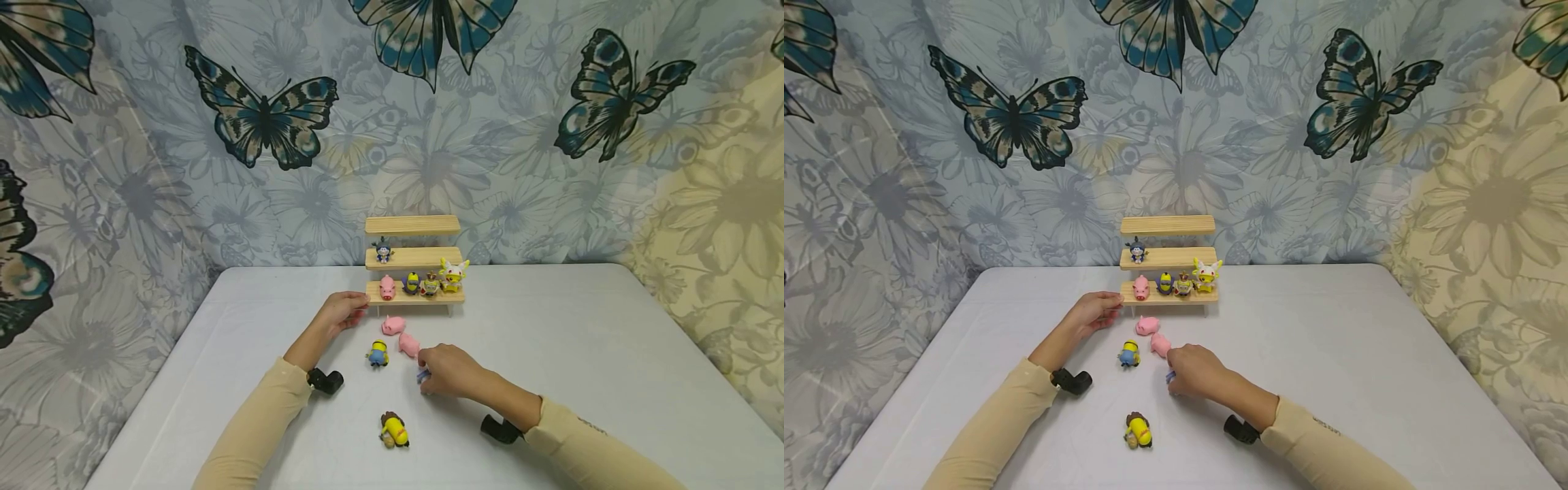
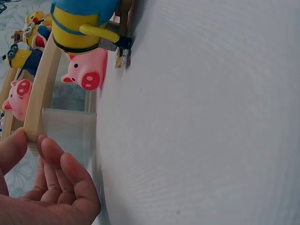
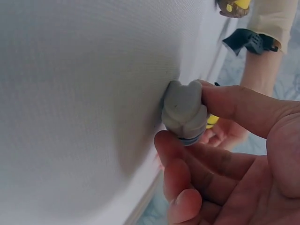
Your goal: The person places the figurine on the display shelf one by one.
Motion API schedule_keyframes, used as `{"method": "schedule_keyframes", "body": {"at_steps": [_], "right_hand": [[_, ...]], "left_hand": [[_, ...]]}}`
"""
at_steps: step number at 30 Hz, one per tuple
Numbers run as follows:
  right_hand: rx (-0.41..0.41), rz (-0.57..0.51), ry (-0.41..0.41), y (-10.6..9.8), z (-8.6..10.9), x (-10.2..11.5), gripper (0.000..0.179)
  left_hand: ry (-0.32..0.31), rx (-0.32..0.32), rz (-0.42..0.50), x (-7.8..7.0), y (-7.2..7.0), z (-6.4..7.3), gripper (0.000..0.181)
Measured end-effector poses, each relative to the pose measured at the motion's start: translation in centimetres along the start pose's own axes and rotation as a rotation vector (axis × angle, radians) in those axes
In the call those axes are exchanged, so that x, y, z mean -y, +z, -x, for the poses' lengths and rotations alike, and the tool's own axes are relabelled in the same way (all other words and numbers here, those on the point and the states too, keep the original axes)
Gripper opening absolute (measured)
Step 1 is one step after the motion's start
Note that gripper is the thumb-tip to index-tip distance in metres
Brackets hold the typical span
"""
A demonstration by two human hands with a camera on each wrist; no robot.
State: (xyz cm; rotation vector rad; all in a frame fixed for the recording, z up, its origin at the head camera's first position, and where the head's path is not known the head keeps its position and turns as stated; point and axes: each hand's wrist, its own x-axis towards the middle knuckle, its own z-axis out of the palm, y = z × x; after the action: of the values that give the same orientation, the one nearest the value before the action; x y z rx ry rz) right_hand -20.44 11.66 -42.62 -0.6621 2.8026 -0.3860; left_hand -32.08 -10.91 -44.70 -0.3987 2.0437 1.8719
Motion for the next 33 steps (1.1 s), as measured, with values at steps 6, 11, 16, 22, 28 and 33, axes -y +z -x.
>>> {"method": "schedule_keyframes", "body": {"at_steps": [6, 11, 16, 22, 28, 33], "right_hand": [[0.023, 0.027, -0.003, 0.1, -0.4, 0.1, 0.020], [0.013, 0.003, -0.042, -0.2, -0.4, -0.1, 0.020], [-0.018, -0.045, -0.077, -0.7, -0.4, -0.6, 0.020], [-0.058, -0.075, -0.143, -1.7, -0.4, -1.0, 0.022], [-0.076, -0.127, -0.182, -3.1, -0.4, -1.3, 0.028], [-0.116, -0.168, -0.225, -4.6, -0.4, -1.6, 0.023]], "left_hand": [[-0.005, -0.008, -0.017, -0.1, -0.1, 0.0, 0.033], [0.039, -0.036, -0.076, 0.0, 0.1, 0.2, 0.032], [0.154, -0.097, -0.194, 0.0, 0.4, 0.5, 0.030], [0.168, -0.124, -0.209, 0.0, 0.5, 0.6, 0.030], [0.180, -0.136, -0.212, -0.1, 0.6, 0.7, 0.032], [0.204, -0.152, -0.203, -0.2, 0.9, 0.8, 0.032]]}}
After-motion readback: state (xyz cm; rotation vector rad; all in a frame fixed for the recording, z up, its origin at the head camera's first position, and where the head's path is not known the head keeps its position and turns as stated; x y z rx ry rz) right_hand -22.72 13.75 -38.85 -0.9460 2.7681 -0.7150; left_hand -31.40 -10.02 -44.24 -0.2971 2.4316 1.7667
